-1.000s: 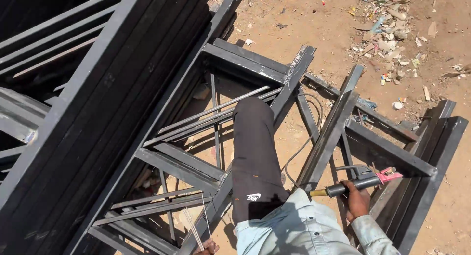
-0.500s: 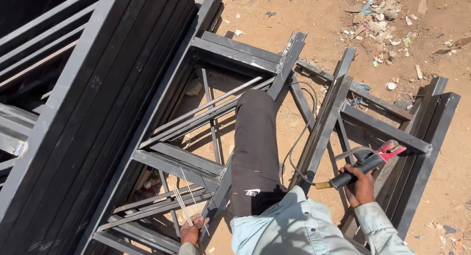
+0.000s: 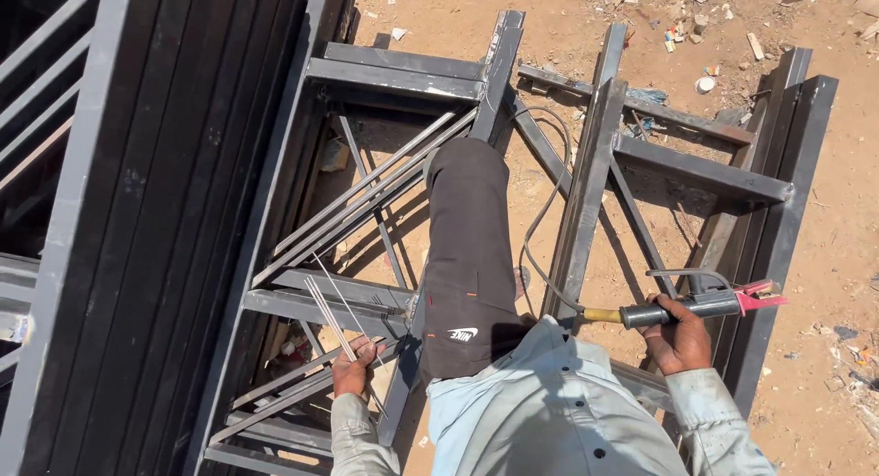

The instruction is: Welding joints on a large rectangular metal frame structure.

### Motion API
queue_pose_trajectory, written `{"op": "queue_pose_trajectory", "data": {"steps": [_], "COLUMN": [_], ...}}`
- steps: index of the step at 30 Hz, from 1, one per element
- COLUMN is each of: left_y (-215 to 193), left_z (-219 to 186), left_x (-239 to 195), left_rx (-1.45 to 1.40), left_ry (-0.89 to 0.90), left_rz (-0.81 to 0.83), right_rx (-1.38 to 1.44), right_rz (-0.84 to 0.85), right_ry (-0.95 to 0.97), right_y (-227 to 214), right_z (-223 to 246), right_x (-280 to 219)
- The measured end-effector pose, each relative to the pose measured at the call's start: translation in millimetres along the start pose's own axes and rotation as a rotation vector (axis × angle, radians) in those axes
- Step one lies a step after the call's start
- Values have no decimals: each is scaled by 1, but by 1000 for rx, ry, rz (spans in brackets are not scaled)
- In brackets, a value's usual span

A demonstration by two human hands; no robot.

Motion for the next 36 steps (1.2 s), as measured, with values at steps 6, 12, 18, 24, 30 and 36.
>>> {"op": "queue_pose_trajectory", "data": {"steps": [6, 12, 18, 24, 30, 36], "left_y": [-26, -71, -46, -9, 11, 28], "left_z": [64, 144, 82, -74, -199, -264], "left_x": [-39, -46, -67, -99, -172, -198], "left_rx": [162, 234, 98, 12, -26, -93], "left_ry": [-176, -347, -272, 59, 331, 522], "left_rz": [-109, -213, -266, -227, -266, -159], "right_rx": [84, 40, -281, -502, -649, -586], "right_rz": [-23, 142, 163, 213, 292, 311], "right_ry": [36, -171, -289, -333, -304, -309], "right_y": [-7, 46, 81, 107, 142, 134], "right_z": [-10, 43, 56, 22, 1, -4], "right_x": [-10, -51, -64, -60, -77, -78]}}
Point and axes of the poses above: each hand's wrist, its own x-axis towards the middle knuckle, its own y-axis out of the palm, z = x × y, the point moved 10 cm from there along x, towards the middle knuckle, and after that the axes turned 3 degrees about x, right-handed, at the moved point
